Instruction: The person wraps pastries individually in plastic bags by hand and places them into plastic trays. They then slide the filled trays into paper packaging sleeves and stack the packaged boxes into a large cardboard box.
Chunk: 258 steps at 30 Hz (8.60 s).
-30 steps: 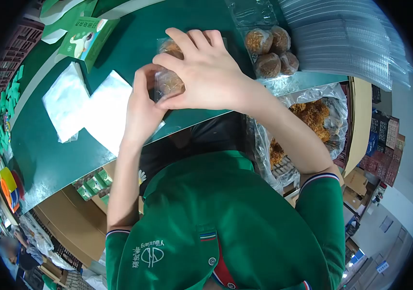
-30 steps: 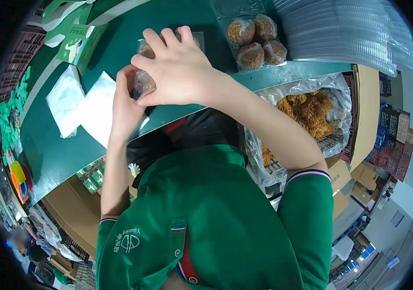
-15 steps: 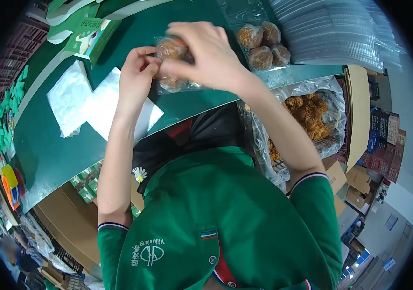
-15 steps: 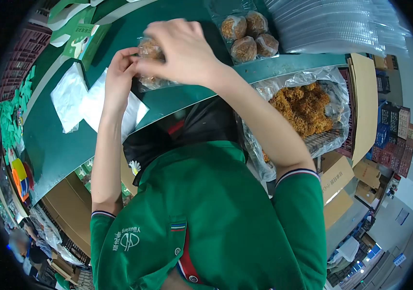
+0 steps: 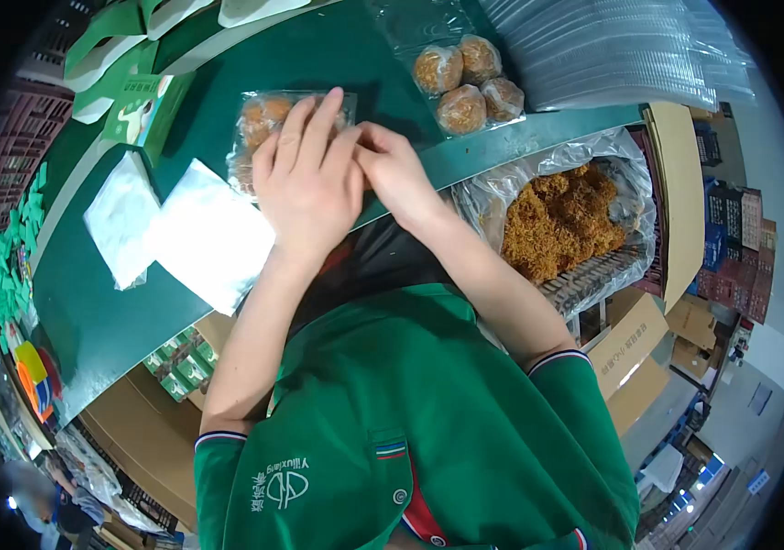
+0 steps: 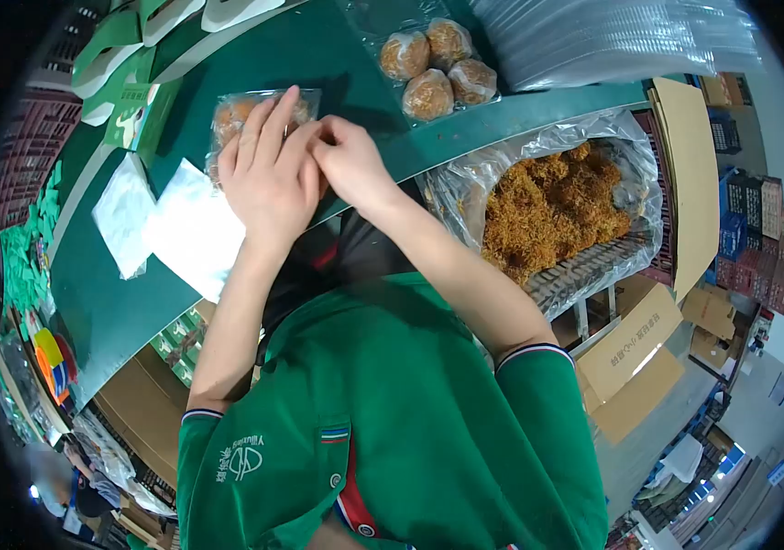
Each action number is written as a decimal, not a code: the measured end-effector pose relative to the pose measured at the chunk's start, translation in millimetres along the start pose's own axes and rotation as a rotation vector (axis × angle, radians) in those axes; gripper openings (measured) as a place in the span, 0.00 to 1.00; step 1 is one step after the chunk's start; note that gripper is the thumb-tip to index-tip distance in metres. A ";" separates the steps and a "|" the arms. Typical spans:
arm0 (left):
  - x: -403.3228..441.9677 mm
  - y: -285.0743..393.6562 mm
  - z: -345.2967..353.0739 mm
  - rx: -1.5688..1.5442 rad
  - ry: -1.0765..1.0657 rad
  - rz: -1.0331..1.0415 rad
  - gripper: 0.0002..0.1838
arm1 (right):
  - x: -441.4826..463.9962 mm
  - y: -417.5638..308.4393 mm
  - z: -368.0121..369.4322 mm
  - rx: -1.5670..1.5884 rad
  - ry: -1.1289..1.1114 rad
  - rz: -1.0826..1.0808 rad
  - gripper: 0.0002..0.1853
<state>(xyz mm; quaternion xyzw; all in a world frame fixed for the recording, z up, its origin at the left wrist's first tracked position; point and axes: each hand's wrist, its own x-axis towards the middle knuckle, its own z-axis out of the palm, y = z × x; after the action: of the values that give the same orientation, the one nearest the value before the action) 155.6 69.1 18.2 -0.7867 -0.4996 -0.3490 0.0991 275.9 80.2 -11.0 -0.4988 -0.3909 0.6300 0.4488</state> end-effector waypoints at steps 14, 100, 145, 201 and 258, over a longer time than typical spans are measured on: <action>14.4 -41.3 -6.8 -0.151 -0.047 -0.114 0.11 | -39.0 -46.3 -131.2 -0.733 0.583 -0.469 0.18; -24.1 -87.2 -46.5 -0.221 -0.041 -0.546 0.26 | 3.4 -76.8 -87.4 -0.712 0.450 -0.584 0.17; -128.1 -77.7 -100.8 -0.173 -0.293 -0.254 0.22 | 36.4 24.9 116.4 -0.797 -0.428 -0.780 0.16; 3.3 -158.6 -40.7 -0.125 0.304 -0.768 0.37 | 96.1 -63.2 10.1 -1.380 0.254 -1.168 0.08; -23.7 -68.0 -64.4 -1.514 0.109 -1.083 0.18 | -7.1 -32.0 42.8 -0.434 -0.467 -0.094 0.12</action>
<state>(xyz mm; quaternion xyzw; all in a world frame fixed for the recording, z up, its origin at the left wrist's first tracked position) 62.4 52.3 37.2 -0.2841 -0.4327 -0.6167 -0.5931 240.3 80.8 29.5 -0.4060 -0.6311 0.6083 0.2586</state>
